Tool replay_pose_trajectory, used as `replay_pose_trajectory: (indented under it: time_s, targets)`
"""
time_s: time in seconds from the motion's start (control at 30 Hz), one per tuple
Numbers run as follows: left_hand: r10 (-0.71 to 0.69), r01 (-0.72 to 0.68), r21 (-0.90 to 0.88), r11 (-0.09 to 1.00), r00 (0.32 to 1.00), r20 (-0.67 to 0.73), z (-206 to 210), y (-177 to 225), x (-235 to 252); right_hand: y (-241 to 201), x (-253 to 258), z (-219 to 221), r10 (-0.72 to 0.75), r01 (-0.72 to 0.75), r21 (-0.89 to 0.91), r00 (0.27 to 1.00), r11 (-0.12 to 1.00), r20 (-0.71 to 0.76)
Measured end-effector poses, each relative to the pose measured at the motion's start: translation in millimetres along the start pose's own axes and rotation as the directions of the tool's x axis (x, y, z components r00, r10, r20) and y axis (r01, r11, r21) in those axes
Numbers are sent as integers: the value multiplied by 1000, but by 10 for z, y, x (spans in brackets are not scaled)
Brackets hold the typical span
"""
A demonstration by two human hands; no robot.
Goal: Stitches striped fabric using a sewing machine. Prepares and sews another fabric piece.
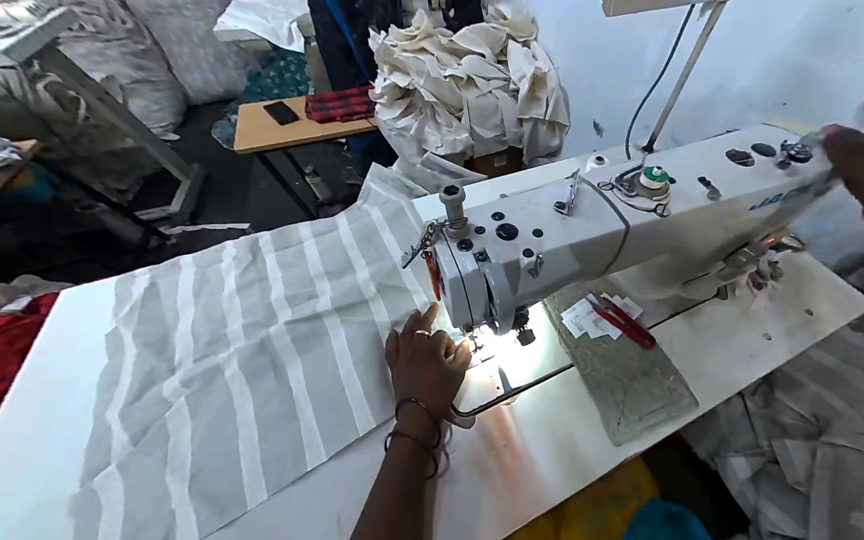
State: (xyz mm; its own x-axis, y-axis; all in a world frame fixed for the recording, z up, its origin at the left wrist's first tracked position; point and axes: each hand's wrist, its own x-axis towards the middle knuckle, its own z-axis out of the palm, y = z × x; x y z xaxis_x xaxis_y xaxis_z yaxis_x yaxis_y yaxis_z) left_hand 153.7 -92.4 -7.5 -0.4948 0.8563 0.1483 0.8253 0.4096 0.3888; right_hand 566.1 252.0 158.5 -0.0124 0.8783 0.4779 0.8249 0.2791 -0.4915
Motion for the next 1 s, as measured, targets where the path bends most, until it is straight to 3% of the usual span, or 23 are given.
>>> replay_pose_trajectory:
  time_s: [0.07, 0.13, 0.2, 0.27, 0.3, 0.4, 0.5, 0.6, 0.67, 0.7, 0.8, 0.87, 0.93, 1.0]
  targets:
    - [-4, 4, -12, 1000, 1000, -12, -8, -9, -8, -79, 19, 184, 69, -67, 67, 997, 995, -23]
    - [0, -1, -23, 1000, 1000, -27, -11, -20, -23, -17, -287, 423, 79, -64, 75, 973, 995, -216]
    - [-4, 3, -43, 999, 1000, -29, -16, -34, -28, 136, -679, 706, 196, -171, 103, 917, 980, -346]
    - [-11, 10, -39, 999, 1000, -20, -29, -36, -20, 240, -949, 817, 303, -286, 101, 911, 953, -278]
    - [-12, 11, -34, 999, 1000, -18, -29, -34, -16, 280, -940, 760, 288, -275, 89, 923, 957, -255]
    - [10, -10, -21, 1000, 1000, -18, -6, -67, -28, 278, -463, 398, 146, -125, 116, 970, 985, -192]
    - [20, -20, -4, 1000, 999, -28, -2, -70, -18, 78, 222, 209, 201, -205, 111, 978, 972, 49]
    - [14, -14, -23, 1000, 999, -39, 0, -58, -19, -156, 323, 137, 215, -209, -71, 972, 975, 94]
    - [2, -4, -38, 999, 999, -36, -9, -55, -10, -33, 88, 215, 191, -188, 62, 981, 980, -47]
    - [-7, 6, -38, 999, 999, -34, -12, -55, -5, 36, -94, 316, 192, -159, 223, 972, 962, -134]
    - [-42, 40, -44, 998, 999, -28, 11, -42, -15, 328, -624, 732, 202, -32, 604, 956, 796, -214]
    - [41, -43, -27, 999, 997, -62, -11, -60, -60, 359, -780, 838, 215, -44, 651, 959, 758, -186]
    - [215, -212, 66, 975, 975, -56, -144, -270, -200, 301, -907, 708, 223, -74, 617, 960, 783, -168]
    - [198, -179, 192, 965, 976, -87, -383, -769, -451, 197, -1072, 483, 204, -67, 558, 961, 827, -188]
